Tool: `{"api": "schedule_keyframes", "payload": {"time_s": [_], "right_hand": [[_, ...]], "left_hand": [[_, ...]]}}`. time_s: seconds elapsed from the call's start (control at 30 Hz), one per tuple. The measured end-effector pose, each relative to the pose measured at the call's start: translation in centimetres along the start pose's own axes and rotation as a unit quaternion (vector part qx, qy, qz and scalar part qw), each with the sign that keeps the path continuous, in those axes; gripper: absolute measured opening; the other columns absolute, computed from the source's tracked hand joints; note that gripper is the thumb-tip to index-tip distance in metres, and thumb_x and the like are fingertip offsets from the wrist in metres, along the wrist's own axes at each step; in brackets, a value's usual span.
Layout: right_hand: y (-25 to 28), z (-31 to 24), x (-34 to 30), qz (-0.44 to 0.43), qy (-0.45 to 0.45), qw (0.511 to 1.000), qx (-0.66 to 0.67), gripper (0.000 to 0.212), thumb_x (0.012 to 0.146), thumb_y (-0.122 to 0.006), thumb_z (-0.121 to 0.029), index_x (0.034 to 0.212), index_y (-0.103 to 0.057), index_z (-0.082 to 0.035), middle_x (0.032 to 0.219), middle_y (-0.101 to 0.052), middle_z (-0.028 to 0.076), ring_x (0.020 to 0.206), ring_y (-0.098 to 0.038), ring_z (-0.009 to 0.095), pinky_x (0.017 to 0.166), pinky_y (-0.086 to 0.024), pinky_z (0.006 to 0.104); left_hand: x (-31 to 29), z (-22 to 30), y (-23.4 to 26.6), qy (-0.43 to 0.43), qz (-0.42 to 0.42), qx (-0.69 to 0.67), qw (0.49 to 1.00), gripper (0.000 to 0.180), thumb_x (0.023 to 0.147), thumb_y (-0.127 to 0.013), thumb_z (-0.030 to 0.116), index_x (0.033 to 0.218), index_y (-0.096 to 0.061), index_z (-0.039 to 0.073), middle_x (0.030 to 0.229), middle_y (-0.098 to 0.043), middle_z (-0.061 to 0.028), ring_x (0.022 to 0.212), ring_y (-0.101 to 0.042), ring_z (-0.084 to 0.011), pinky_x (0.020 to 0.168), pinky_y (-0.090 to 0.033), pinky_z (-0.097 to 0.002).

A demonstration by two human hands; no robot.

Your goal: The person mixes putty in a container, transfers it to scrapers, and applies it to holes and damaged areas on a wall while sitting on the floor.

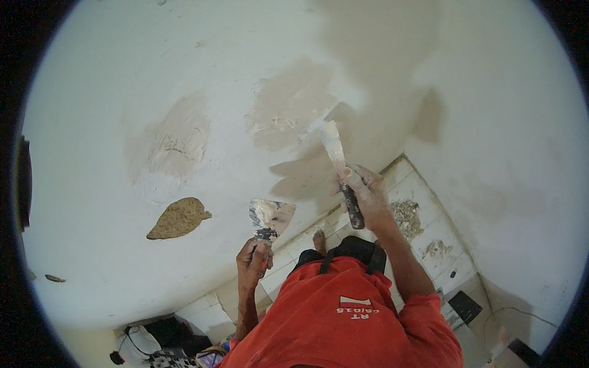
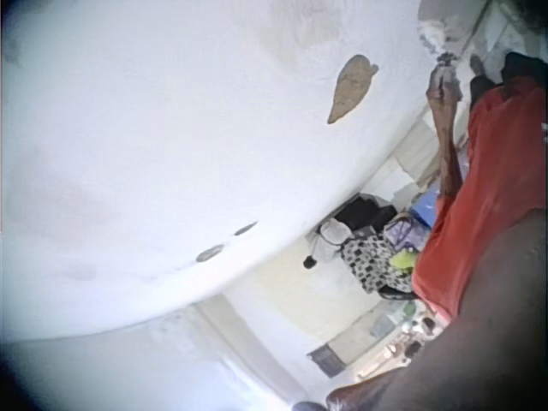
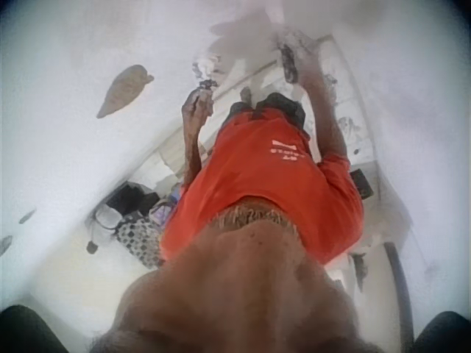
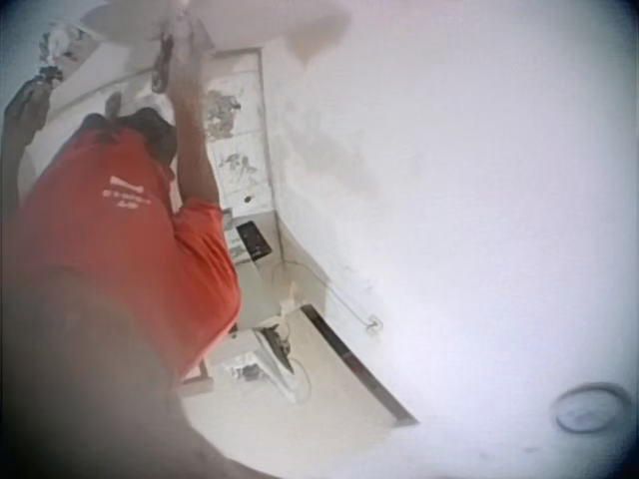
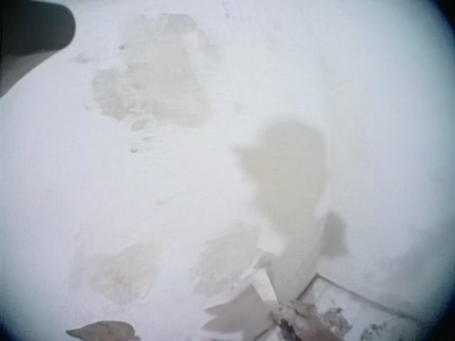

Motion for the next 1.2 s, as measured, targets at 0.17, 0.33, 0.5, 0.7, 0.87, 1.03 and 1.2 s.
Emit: {"api": "schedule_keyframes", "payload": {"time_s": [0.17, 0.33, 0.5, 0.7, 0.87, 1.03, 1.2], "right_hand": [[1.9, -0.6, -0.2, -0.117, -0.079, 0.983, -0.120, 0.033, 0.096, -0.060, -0.029, 0.107, -0.064, 0.001, 0.079, -0.067, 0.008, 0.058, -0.060, 0.010, 0.047, -0.047, 0.0205], [-0.2, -3.5, 0.7, -0.134, -0.136, 0.969, -0.159, 0.031, 0.095, -0.060, -0.026, 0.102, -0.064, 0.004, 0.080, -0.068, 0.011, 0.072, -0.068, 0.016, 0.055, -0.053, 0.0227], [-3.6, -5.9, 3.1, -0.148, -0.083, 0.928, -0.331, 0.032, 0.093, -0.061, -0.029, 0.094, -0.069, 0.002, 0.083, -0.071, 0.011, 0.070, -0.067, 0.015, 0.060, -0.052, 0.0277], [-6.9, -6.6, 3.5, -0.138, -0.131, 0.955, -0.230, 0.029, 0.090, -0.068, -0.030, 0.093, -0.070, -0.002, 0.082, -0.071, 0.010, 0.066, -0.065, 0.011, 0.053, -0.049, 0.0228], [-7.3, -9.2, 2.7, -0.109, -0.141, 0.945, -0.276, 0.028, 0.090, -0.069, -0.031, 0.096, -0.071, -0.004, 0.082, -0.072, 0.007, 0.063, -0.064, 0.008, 0.048, -0.047, 0.0209], [-8.4, -12.3, 0.9, -0.066, -0.139, 0.947, -0.282, 0.027, 0.089, -0.070, -0.031, 0.097, -0.071, -0.006, 0.082, -0.072, 0.005, 0.061, -0.064, 0.008, 0.047, -0.047, 0.0210], [-9.5, -14.9, 0.1, -0.078, -0.102, 0.960, -0.247, 0.028, 0.090, -0.068, -0.029, 0.099, -0.071, -0.003, 0.082, -0.071, 0.008, 0.059, -0.064, 0.010, 0.045, -0.047, 0.0219]], "left_hand": [[1.1, 0.5, -0.5, 0.010, -0.047, -0.017, 0.999, 0.023, 0.101, -0.051, 0.019, 0.108, -0.060, -0.001, 0.075, -0.059, -0.0024, 0.057, -0.051, -0.0078, 0.052, -0.043, -0.0243], [2.1, -1.9, -0.4, -0.014, -0.082, -0.029, 0.996, 0.022, 0.101, -0.050, 0.019, 0.100, -0.059, -0.002, 0.072, -0.057, -0.0027, 0.057, -0.051, -0.0078, 0.052, -0.043, -0.0242], [2.6, -2.7, -1.0, 0.018, -0.087, -0.080, 0.993, 0.023, 0.100, -0.052, 0.020, 0.098, -0.059, -0.002, 0.069, -0.057, -0.0029, 0.058, -0.051, -0.0082, 0.053, -0.043, -0.0245], [2.7, -3.0, -1.0, 0.012, -0.110, -0.062, 0.992, 0.022, 0.099, -0.051, 0.018, 0.098, -0.058, -0.003, 0.073, -0.057, -0.0040, 0.059, -0.051, -0.0087, 0.054, -0.043, -0.0252], [2.6, -2.7, -0.9, 0.003, -0.123, -0.079, 0.989, 0.023, 0.099, -0.051, 0.019, 0.102, -0.059, -0.003, 0.075, -0.059, -0.0044, 0.058, -0.051, -0.0086, 0.053, -0.042, -0.0246], [2.0, -1.7, -0.6, 0.014, -0.101, -0.086, 0.991, 0.022, 0.098, -0.051, 0.017, 0.100, -0.060, -0.003, 0.074, -0.058, -0.0044, 0.060, -0.050, -0.0085, 0.054, -0.042, -0.0248], [2.0, -1.9, -0.6, 0.014, -0.111, -0.083, 0.990, 0.023, 0.098, -0.051, 0.018, 0.102, -0.060, -0.003, 0.077, -0.060, -0.0052, 0.060, -0.051, -0.0087, 0.054, -0.042, -0.0252]]}}
Point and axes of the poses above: each hand's wrist, its own x-axis towards the middle knuckle, its own y-axis out of the back of the hand, z = x × y, the point moved 9 cm from there along x, towards the middle knuckle
